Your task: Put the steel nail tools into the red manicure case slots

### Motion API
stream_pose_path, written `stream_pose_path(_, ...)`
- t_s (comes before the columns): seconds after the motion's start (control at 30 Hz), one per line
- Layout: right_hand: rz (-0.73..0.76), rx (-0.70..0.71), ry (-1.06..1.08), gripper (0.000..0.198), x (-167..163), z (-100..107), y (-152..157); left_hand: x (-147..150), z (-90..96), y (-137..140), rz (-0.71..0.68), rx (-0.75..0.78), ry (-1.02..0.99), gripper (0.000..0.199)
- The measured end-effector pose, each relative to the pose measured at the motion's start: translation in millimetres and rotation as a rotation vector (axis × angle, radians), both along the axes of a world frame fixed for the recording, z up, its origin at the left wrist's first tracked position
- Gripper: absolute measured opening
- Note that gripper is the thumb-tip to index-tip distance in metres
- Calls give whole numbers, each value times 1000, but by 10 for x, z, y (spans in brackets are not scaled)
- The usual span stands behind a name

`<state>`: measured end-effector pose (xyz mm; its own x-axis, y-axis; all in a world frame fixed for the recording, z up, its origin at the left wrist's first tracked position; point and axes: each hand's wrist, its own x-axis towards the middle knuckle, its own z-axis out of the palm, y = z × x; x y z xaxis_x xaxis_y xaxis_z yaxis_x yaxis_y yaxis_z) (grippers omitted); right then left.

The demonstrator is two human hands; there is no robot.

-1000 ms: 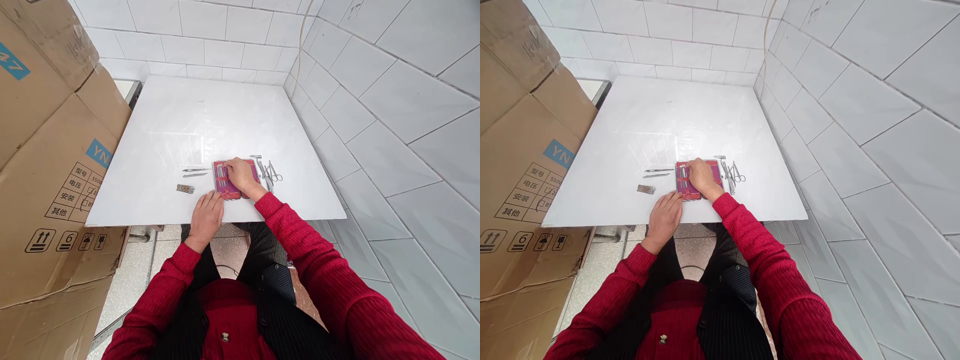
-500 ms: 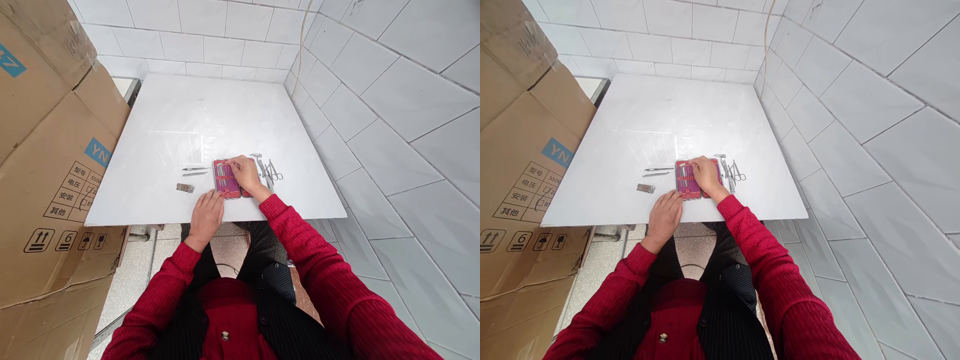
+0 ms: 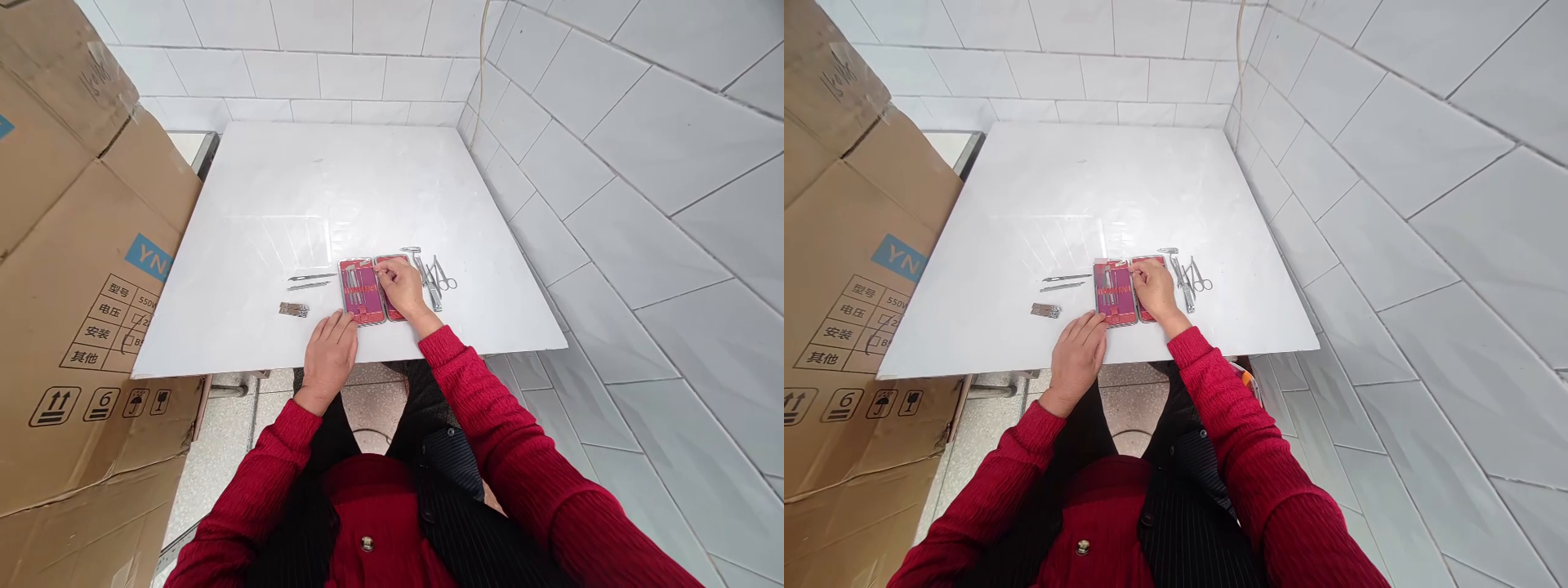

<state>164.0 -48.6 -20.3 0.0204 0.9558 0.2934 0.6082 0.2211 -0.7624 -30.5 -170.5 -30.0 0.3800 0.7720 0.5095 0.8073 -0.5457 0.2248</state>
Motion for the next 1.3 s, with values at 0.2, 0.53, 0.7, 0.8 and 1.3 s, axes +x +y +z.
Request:
stream_pose_path(0.2, 15, 0, -7, 26, 13, -3, 0, 5, -15, 10, 4, -1, 0, 31)
stream_pose_path(0.53, 27, -2, 10, 27, 12, 23, -41, 35, 16, 11, 30, 27, 23, 28)
stream_pose_path(0.7, 38, -32, -17, 29, 10, 42, -50, 50, 41, 0, 46, 28, 41, 28)
stream_pose_path(0.8, 54, -55, -39, 30, 11, 53, -51, 47, 51, -18, 48, -2, 50, 30)
stream_pose_path(1.3, 87, -27, -33, 30, 31, 12, -53, 50, 158, -652, -2, -27, 34, 38)
